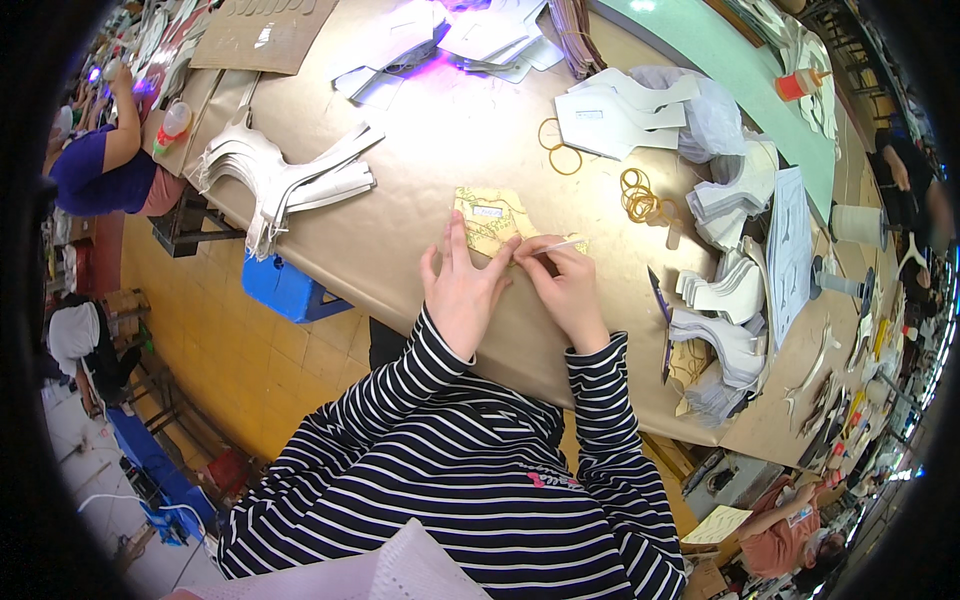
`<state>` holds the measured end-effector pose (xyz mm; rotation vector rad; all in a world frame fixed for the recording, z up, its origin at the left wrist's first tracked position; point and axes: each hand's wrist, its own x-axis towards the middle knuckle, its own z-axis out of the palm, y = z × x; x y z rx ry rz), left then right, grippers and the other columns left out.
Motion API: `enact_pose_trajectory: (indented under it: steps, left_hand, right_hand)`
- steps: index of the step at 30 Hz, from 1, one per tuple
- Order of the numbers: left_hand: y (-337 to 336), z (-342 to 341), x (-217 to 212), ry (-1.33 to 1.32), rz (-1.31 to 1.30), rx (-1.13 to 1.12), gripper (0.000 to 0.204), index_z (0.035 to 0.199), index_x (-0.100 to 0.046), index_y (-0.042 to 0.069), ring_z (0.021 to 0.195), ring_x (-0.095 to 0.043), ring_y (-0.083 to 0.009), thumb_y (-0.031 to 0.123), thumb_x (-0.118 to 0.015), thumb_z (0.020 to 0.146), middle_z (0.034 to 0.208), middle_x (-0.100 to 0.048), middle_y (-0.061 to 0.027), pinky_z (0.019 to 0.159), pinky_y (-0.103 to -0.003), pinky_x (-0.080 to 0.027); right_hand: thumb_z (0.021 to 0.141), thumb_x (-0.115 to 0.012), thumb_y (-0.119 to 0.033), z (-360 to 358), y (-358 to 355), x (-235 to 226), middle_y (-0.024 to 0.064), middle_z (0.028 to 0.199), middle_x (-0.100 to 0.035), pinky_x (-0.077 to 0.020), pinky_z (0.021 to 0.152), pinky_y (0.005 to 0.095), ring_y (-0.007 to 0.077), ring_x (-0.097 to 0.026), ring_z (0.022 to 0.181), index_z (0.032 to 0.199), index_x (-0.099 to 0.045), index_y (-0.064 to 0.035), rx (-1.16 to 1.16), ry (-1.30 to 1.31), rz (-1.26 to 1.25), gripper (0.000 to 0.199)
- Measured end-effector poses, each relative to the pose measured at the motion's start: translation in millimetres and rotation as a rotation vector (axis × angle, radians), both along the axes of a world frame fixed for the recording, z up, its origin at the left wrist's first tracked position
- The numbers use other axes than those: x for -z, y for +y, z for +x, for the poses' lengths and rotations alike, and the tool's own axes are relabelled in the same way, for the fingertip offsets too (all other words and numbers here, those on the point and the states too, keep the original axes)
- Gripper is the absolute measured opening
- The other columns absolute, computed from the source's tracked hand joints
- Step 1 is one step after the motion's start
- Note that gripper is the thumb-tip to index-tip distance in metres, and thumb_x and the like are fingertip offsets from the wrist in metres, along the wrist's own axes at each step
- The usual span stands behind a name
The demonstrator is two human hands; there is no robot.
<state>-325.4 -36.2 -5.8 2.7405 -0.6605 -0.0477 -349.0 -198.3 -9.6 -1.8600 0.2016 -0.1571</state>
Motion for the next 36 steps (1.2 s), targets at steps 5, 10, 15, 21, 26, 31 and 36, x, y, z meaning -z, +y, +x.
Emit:
enact_pose_trajectory:
  steps: [5, 10, 15, 21, 26, 31, 36]
  left_hand:
    - [0, 0, 0, -0.011, 0.007, 0.007, 0.059, 0.140, -0.058, 0.035, 0.138, -0.043, -0.0393, 0.030, -0.076, 0.084, 0.154, -0.031, -0.0327, 0.105, -0.056, -0.036]
    - [1, 2, -1, -0.032, 0.006, 0.012, 0.062, 0.140, -0.058, 0.035, 0.135, -0.047, -0.0397, 0.030, -0.077, 0.081, 0.152, -0.035, -0.0323, 0.102, -0.047, -0.041]
    - [2, 5, -7, 0.017, -0.031, 0.019, 0.063, 0.139, -0.060, 0.035, 0.130, -0.050, -0.0402, 0.026, -0.079, 0.079, 0.149, -0.038, -0.0315, 0.096, -0.042, -0.050]
    - [6, 10, -13, 0.040, -0.075, 0.044, 0.060, 0.136, -0.062, 0.033, 0.124, -0.053, -0.0399, 0.024, -0.079, 0.079, 0.146, -0.039, -0.0295, 0.098, -0.041, -0.050]
    - [8, 11, -12, 0.050, -0.102, 0.051, 0.056, 0.134, -0.064, 0.031, 0.120, -0.054, -0.0396, 0.024, -0.078, 0.080, 0.144, -0.041, -0.0288, 0.096, -0.041, -0.051]
    - [8, 13, -7, 0.055, -0.124, 0.047, 0.054, 0.132, -0.065, 0.031, 0.126, -0.051, -0.0410, 0.026, -0.078, 0.079, 0.146, -0.042, -0.0278, 0.095, -0.043, -0.050]
    - [9, 7, -8, 0.067, -0.133, 0.033, 0.051, 0.131, -0.066, 0.031, 0.125, -0.052, -0.0412, 0.026, -0.077, 0.081, 0.144, -0.044, -0.0273, 0.095, -0.043, -0.050]
  right_hand:
    - [0.087, -0.068, 0.005, -1, 3, 3, 0.0102, 0.094, -0.072, -0.0568, 0.075, 0.0285, 0.0184, -0.070, 0.082, 0.096, -0.071, 0.0031, -0.025, -0.004, -0.023, 0.010]
    - [0.087, -0.068, 0.005, -1, 3, 3, 0.0103, 0.093, -0.071, -0.0567, 0.074, 0.0289, 0.0197, -0.069, 0.083, 0.096, -0.071, 0.0025, -0.043, -0.028, -0.029, 0.010]
    - [0.086, -0.068, 0.005, 1, 2, 2, 0.0106, 0.092, -0.071, -0.0554, 0.072, 0.0286, 0.0196, -0.069, 0.082, 0.095, -0.070, 0.0021, -0.060, -0.052, -0.071, 0.009]
    - [0.088, -0.066, 0.006, 2, -1, -1, 0.0091, 0.090, -0.070, -0.0536, 0.071, 0.0263, 0.0148, -0.067, 0.078, 0.093, -0.069, 0.0044, 0.039, -0.049, -0.161, 0.006]
    - [0.086, -0.070, 0.003, 2, -1, -1, 0.0091, 0.091, -0.071, -0.0539, 0.068, 0.0279, 0.0179, -0.067, 0.075, 0.094, -0.071, 0.0023, 0.062, -0.020, -0.033, 0.008]
    - [0.085, -0.073, 0.001, 1, 5, 3, 0.0085, 0.093, -0.072, -0.0552, 0.069, 0.0284, 0.0173, -0.066, 0.078, 0.095, -0.074, 0.0015, -0.005, -0.059, -0.058, 0.010]
    - [0.085, -0.071, 0.004, -5, 8, -1, 0.0096, 0.093, -0.072, -0.0556, 0.075, 0.0278, 0.0167, -0.069, 0.083, 0.096, -0.074, 0.0032, -0.012, -0.006, -0.070, 0.011]
